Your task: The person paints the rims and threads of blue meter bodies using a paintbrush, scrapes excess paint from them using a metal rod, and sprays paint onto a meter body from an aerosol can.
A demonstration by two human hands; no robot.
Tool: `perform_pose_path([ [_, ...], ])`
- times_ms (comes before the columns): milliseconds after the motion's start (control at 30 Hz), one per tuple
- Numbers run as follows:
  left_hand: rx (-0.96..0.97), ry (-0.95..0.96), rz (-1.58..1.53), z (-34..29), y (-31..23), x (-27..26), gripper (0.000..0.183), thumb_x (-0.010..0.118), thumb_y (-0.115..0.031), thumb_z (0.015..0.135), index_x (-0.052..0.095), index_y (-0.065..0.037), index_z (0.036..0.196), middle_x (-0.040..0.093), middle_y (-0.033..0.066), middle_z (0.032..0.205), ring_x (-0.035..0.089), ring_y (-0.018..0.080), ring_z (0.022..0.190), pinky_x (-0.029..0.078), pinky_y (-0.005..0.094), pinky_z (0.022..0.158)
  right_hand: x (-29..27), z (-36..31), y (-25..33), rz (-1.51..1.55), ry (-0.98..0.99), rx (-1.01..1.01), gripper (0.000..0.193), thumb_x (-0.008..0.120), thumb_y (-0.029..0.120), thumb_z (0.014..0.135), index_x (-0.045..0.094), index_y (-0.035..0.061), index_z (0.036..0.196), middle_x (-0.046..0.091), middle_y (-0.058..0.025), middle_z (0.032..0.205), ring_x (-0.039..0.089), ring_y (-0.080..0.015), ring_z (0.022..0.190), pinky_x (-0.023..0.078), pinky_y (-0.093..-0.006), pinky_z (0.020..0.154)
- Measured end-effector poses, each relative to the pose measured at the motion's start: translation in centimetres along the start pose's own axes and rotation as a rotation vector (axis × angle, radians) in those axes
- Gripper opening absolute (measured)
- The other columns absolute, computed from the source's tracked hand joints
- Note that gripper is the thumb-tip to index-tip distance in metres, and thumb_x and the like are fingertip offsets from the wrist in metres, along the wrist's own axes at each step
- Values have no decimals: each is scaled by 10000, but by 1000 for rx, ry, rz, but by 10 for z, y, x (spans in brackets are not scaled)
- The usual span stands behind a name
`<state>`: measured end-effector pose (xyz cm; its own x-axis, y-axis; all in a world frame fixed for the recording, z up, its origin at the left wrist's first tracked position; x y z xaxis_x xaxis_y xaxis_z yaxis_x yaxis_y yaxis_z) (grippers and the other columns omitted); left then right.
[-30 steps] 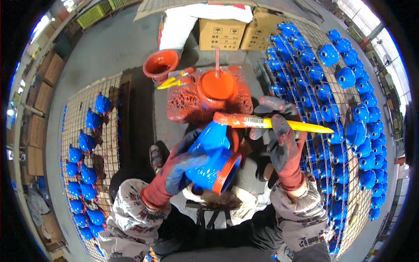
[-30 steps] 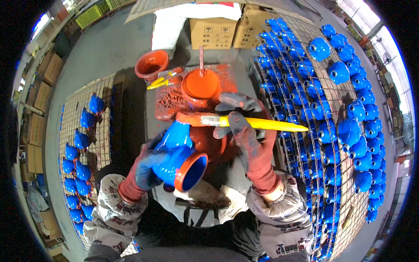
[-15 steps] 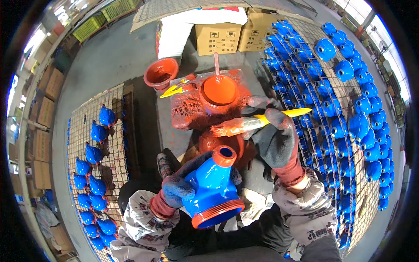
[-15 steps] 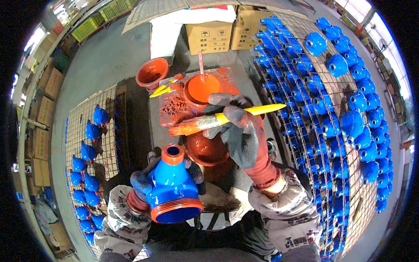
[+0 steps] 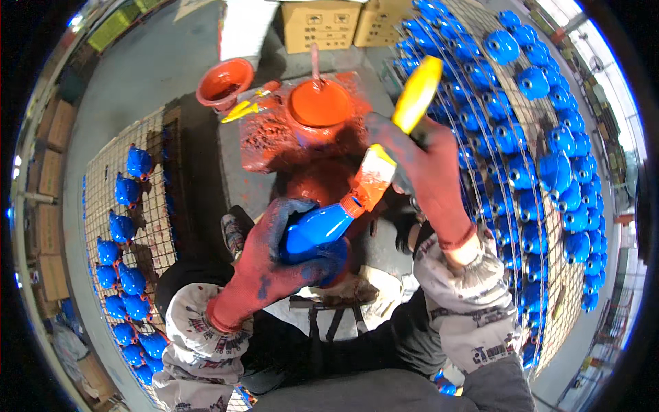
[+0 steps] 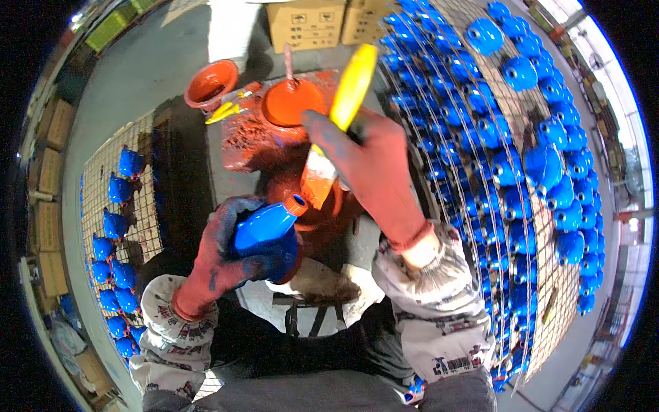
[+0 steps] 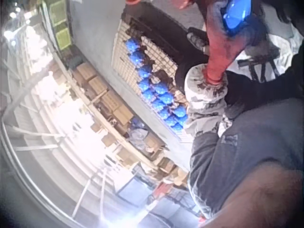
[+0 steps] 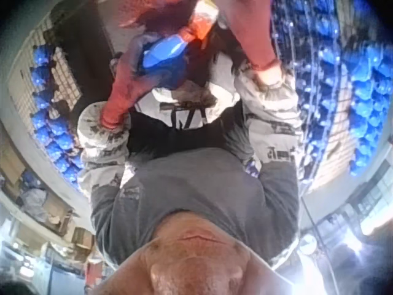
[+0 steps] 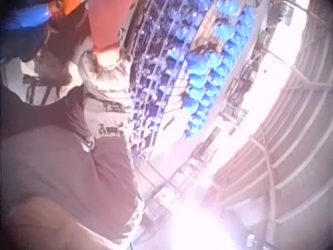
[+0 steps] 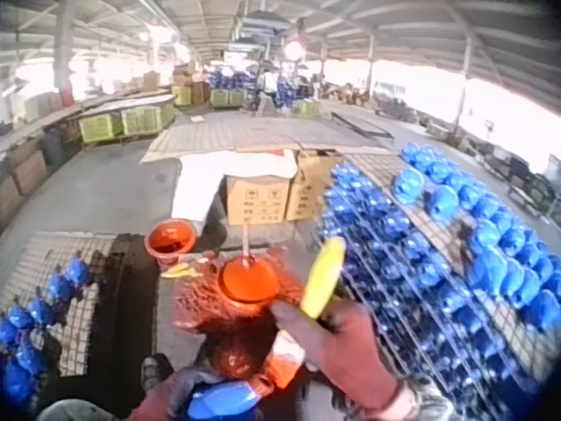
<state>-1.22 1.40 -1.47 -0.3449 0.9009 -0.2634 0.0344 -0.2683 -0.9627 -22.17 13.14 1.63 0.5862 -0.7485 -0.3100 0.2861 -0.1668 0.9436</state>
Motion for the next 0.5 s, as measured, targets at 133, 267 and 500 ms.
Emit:
perform_pose_path([
  [133,66,-5,330,-2,1,14,648,868,-201,650,536,-61,1188,619,181,1090,653,381,945,536,425,828,9,4,-12,-378,112,-79,470,709,436,828,660,-24,749,544,-215,567,566,-402,567,465,-439,542],
  [267,90,34,362,2,5,19,652,866,-212,646,539,-76,1193,618,173,1078,651,377,955,535,434,827,12,-7,-3,-358,85,-242,395,723,388,806,651,11,712,573,-181,576,601,-382,567,478,-436,538],
  [500,5,-8,322,2,18,14,668,889,-212,643,552,-63,1201,627,150,1110,645,317,990,524,409,858,1,-23,31,-487,107,-826,125,734,128,797,689,16,827,666,-75,700,628,-221,574,476,-320,533],
])
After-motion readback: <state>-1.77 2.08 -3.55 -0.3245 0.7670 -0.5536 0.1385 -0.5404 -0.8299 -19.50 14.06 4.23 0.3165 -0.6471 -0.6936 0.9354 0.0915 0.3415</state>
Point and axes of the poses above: each hand's wrist, its own z-axis towards the middle knuckle, its own x-axis out of the palm, y = z × x, the point moved 1 cm from there along z, towards the middle knuckle
